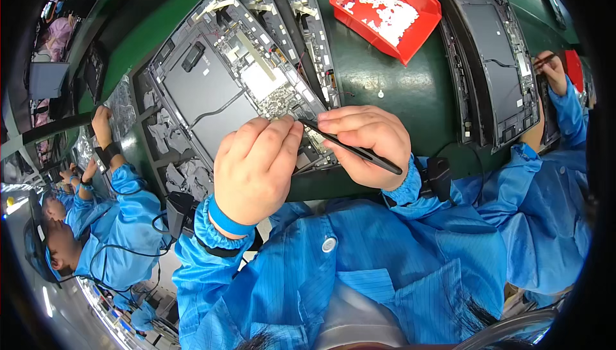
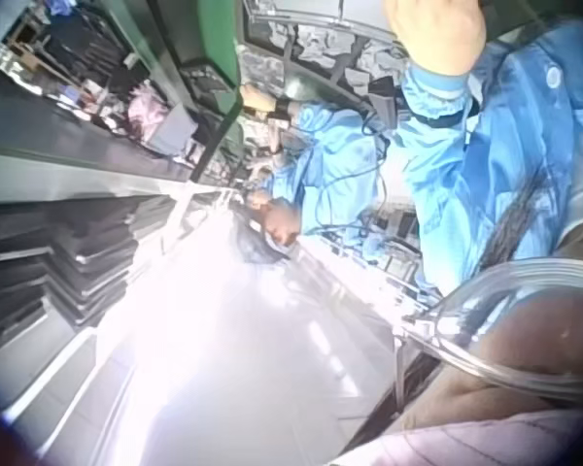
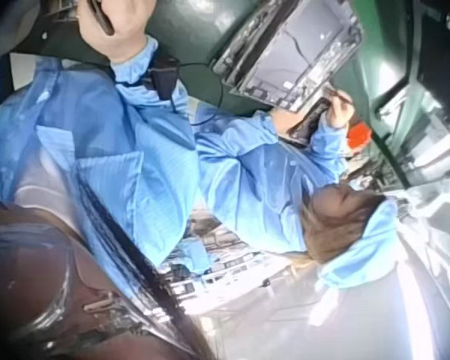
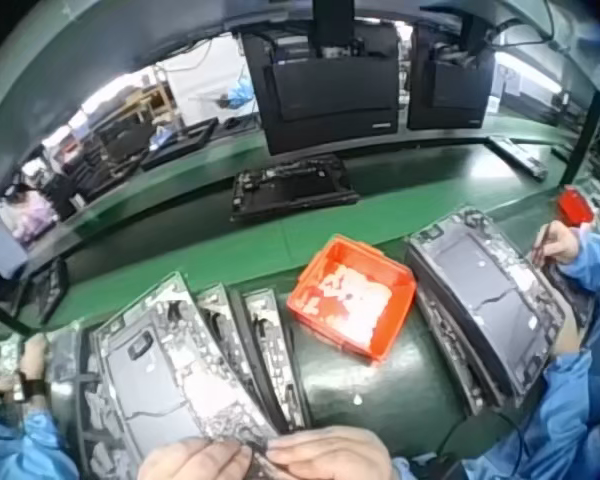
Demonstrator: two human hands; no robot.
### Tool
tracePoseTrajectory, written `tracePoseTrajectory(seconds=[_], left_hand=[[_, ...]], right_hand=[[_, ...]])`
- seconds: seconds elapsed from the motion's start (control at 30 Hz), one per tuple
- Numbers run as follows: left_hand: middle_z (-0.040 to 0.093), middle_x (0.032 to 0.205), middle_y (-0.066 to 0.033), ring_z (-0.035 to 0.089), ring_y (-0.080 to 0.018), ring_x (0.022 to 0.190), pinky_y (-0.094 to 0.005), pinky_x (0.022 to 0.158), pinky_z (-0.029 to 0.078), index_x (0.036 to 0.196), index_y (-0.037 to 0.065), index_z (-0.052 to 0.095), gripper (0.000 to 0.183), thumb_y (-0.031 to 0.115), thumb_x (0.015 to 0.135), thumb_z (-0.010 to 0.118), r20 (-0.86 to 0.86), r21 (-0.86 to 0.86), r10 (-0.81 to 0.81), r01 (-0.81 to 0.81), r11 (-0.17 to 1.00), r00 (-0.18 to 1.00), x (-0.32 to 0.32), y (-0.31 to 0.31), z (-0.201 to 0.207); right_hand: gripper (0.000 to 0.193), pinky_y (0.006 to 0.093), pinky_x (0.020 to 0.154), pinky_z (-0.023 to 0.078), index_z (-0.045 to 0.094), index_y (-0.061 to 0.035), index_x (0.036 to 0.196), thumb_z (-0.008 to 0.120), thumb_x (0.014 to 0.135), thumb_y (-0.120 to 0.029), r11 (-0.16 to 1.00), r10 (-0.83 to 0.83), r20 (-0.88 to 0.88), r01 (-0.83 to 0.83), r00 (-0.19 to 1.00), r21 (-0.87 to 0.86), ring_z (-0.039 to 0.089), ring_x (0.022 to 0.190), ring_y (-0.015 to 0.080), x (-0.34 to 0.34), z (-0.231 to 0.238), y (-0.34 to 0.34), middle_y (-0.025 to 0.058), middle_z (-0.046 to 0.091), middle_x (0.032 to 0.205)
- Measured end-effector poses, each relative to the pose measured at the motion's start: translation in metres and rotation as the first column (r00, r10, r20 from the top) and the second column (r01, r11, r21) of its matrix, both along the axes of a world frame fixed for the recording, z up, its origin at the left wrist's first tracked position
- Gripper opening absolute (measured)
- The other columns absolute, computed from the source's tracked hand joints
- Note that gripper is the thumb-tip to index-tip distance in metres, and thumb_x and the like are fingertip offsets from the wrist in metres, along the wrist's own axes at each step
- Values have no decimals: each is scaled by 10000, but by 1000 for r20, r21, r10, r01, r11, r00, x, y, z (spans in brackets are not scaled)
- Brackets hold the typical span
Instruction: The person assembles internal cables and circuit boards into tablet frames by hand, using tweezers to manipulate the components.
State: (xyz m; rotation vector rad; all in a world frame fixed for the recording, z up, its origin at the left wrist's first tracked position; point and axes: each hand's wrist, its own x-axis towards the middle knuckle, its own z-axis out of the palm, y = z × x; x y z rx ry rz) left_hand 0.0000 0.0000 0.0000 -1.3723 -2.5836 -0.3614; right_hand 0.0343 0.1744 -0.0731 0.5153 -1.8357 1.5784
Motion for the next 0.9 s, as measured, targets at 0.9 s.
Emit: tracePoseTrajectory(seconds=[0.9], left_hand=[[600, 942, -77, 568, -250, 807, -330, 684, 475, 965, 20, 631, 403, 16, 567, 569, -2, -48, 10, -10, 999, 1000, -3, 3, 4]], right_hand=[[246, 371, 737, 535, 495, 9, 828, 682, 692, 95, 935, 162, 96, -122, 982, -333, 651, 868, 309, 6, -9, -1, 181, 622, 870]])
